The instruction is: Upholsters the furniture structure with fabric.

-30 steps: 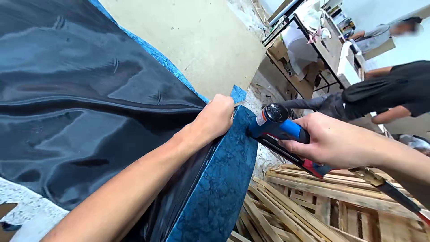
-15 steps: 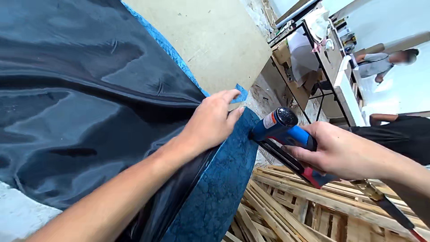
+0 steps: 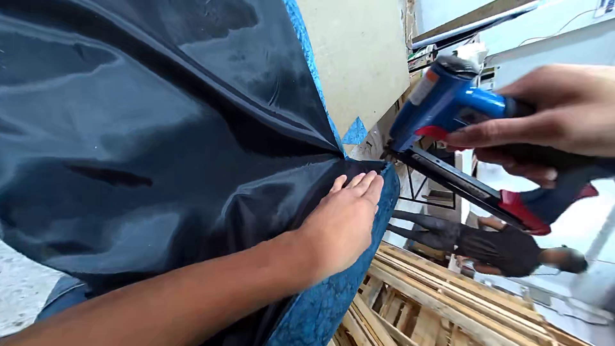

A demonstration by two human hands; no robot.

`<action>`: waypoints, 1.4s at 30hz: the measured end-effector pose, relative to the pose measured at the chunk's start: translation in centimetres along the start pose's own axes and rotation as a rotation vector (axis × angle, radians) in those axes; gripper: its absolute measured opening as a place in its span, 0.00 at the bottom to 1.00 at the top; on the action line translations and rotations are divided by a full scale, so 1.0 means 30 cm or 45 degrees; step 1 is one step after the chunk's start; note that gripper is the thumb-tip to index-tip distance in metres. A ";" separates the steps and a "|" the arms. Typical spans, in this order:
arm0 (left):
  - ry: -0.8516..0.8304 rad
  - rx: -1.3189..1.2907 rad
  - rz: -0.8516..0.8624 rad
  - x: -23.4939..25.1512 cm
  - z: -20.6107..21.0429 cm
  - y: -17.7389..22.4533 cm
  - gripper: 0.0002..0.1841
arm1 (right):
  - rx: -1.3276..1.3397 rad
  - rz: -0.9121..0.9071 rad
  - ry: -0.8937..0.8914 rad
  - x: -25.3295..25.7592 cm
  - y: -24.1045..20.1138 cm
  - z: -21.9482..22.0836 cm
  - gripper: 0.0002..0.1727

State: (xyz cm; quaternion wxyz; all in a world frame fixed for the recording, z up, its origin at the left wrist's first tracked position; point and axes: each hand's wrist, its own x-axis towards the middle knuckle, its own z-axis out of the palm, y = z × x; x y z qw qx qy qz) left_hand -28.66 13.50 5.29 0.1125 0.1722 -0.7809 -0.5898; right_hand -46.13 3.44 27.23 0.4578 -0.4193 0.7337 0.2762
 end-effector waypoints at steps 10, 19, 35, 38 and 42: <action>0.029 0.034 0.024 -0.029 0.002 0.011 0.36 | -0.166 0.558 -0.326 0.227 -0.282 -0.024 0.17; -0.099 0.041 0.049 -0.031 -0.065 0.022 0.31 | -0.269 0.757 -0.402 0.267 -0.338 -0.014 0.19; -0.016 -0.180 0.164 -0.296 -0.006 -0.025 0.33 | -0.213 0.753 -0.453 0.241 -0.407 0.054 0.20; 0.026 -0.106 0.148 -0.292 0.008 -0.012 0.30 | -0.234 0.789 -0.468 0.242 -0.424 0.075 0.20; -0.041 -0.116 0.125 -0.295 -0.022 -0.003 0.28 | -0.257 0.816 -0.483 0.248 -0.444 0.090 0.20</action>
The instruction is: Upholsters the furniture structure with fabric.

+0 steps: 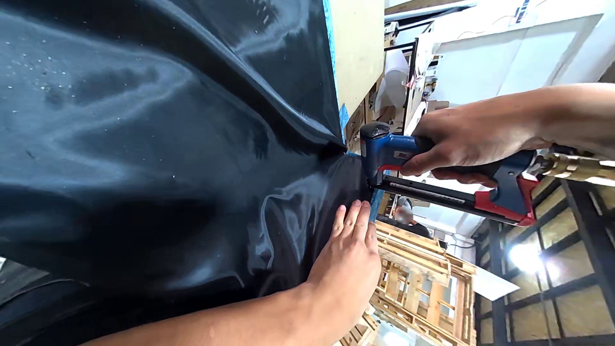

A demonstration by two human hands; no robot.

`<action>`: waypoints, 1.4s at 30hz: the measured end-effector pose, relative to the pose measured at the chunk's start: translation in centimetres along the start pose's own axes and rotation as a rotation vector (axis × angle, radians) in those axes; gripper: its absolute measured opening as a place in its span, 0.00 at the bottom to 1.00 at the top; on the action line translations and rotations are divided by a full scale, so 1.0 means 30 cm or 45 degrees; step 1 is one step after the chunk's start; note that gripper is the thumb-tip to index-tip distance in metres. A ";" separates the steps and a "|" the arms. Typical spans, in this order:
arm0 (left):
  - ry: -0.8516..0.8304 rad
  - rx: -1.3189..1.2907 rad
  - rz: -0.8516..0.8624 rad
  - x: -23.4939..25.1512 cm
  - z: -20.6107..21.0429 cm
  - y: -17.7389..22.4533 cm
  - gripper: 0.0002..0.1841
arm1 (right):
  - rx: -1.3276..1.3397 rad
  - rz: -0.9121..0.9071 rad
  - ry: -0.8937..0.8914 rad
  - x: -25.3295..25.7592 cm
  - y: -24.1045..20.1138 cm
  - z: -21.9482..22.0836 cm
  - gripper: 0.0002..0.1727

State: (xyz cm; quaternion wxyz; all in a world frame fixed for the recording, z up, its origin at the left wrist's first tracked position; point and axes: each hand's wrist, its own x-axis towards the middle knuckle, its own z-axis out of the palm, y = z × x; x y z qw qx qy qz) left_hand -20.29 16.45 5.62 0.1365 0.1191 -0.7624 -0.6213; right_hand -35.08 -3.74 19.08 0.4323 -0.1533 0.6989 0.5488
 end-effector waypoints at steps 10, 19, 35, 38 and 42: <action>0.019 0.049 0.133 -0.099 0.013 0.006 0.29 | 0.006 -0.018 -0.015 -0.078 -0.056 0.046 0.20; -0.360 0.033 0.264 -0.178 -0.071 -0.002 0.30 | 0.046 0.041 -0.008 -0.102 -0.093 0.119 0.21; -0.685 0.150 0.431 -0.343 -0.144 0.015 0.17 | 0.074 -0.018 -0.016 -0.180 -0.160 0.260 0.20; -0.705 0.148 0.450 -0.370 -0.150 0.014 0.16 | 0.000 0.010 0.006 -0.190 -0.195 0.292 0.21; -0.699 0.125 0.449 -0.410 -0.150 0.008 0.15 | 0.125 -0.181 -0.209 -0.128 -0.099 0.273 0.23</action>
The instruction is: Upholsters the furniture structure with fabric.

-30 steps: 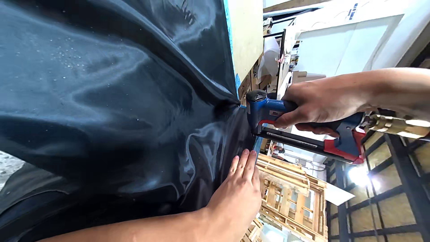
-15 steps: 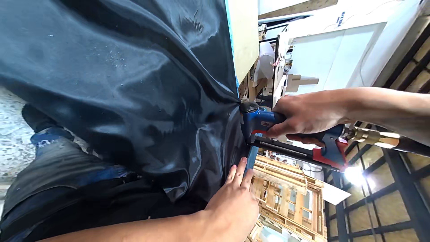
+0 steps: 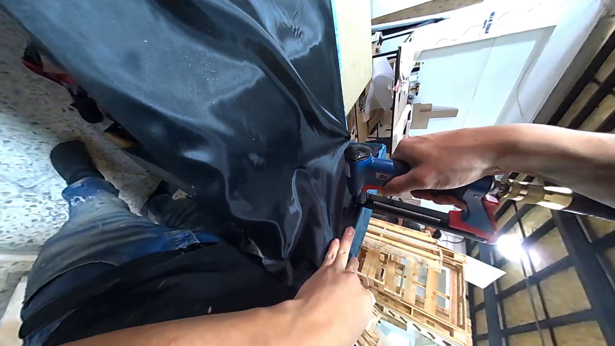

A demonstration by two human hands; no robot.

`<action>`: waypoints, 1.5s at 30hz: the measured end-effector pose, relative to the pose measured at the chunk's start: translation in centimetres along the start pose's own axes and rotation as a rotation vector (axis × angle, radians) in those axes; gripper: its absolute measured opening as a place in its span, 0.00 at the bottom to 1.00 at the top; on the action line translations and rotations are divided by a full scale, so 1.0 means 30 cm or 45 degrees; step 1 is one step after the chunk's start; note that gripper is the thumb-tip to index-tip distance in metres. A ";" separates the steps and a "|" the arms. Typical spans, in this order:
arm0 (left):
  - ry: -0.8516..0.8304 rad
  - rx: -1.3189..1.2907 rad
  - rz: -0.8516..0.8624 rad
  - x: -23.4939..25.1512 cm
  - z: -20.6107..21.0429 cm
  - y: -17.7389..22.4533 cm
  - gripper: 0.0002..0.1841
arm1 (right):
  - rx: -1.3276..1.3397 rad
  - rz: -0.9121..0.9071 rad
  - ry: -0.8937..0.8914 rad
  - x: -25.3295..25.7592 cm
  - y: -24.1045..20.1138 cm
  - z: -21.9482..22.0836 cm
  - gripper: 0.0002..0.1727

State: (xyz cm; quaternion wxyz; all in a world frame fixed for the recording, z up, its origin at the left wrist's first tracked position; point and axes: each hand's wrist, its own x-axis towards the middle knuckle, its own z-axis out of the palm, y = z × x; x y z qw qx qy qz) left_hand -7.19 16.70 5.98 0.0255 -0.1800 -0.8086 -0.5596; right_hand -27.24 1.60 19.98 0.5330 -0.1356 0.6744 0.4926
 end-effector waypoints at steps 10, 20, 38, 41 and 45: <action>-0.046 0.038 0.018 -0.062 0.031 0.039 0.15 | -0.150 0.101 0.221 -0.101 -0.137 0.142 0.22; 1.077 -0.049 -0.450 -0.357 0.141 -0.081 0.18 | 0.489 -0.776 1.506 -0.189 0.263 0.675 0.18; 0.782 0.465 0.076 -0.311 0.042 -0.074 0.10 | 1.115 -0.684 0.342 1.228 -0.770 1.586 0.41; 0.648 0.435 0.167 -0.296 0.022 -0.117 0.09 | 1.027 -0.773 0.301 1.267 -1.050 1.472 0.25; 0.560 0.418 0.161 -0.280 0.018 -0.141 0.07 | 1.131 -0.854 0.142 1.193 -1.267 1.466 0.24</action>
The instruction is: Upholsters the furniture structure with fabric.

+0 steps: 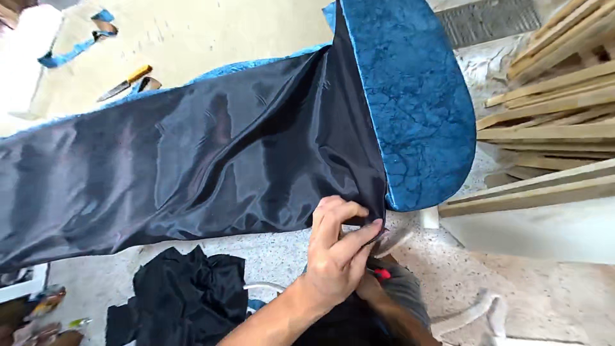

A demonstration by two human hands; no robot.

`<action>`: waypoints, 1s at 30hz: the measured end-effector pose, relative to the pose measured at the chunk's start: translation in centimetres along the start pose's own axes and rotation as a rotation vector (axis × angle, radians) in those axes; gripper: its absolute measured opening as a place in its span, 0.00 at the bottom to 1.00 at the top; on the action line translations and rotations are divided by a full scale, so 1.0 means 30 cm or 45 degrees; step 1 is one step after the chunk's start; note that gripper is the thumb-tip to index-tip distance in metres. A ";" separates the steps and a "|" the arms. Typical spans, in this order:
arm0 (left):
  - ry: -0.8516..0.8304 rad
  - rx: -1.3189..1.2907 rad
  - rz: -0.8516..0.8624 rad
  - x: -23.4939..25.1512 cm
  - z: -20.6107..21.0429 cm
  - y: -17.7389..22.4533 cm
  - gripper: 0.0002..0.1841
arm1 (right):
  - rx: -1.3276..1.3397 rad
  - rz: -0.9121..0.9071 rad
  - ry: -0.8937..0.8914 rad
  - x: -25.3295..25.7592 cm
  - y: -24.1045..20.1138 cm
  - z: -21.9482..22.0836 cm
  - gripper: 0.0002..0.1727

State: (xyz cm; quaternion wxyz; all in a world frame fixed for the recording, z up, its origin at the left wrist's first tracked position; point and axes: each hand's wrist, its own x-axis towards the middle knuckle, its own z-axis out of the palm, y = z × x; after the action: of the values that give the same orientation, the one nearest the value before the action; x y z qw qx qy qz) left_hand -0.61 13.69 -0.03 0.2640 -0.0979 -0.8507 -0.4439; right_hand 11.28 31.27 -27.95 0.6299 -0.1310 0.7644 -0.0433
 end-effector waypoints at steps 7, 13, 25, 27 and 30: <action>0.026 -0.060 0.150 -0.029 -0.008 0.037 0.09 | 0.781 -0.564 0.131 -0.145 0.180 0.148 0.20; 0.151 -0.212 0.179 -0.035 0.016 0.014 0.07 | 0.720 -0.449 0.813 -0.308 -0.065 -0.191 0.16; 0.279 -0.490 0.115 -0.022 0.054 0.020 0.05 | -0.170 -0.197 2.051 -1.023 -0.385 -0.790 0.12; 0.212 -0.504 0.057 -0.008 0.018 0.013 0.06 | -0.212 -0.307 2.013 -1.019 -0.381 -0.808 0.10; 0.224 -0.355 -0.087 0.047 -0.082 -0.034 0.19 | -0.267 -0.500 1.929 -1.028 -0.345 -0.873 0.09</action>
State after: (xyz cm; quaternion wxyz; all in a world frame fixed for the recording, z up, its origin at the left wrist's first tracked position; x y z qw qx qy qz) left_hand -1.31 11.00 1.15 0.3061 -0.0652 -0.7574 -0.5731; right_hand -7.40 26.59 9.10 -0.0972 -0.2571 0.9483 -0.1586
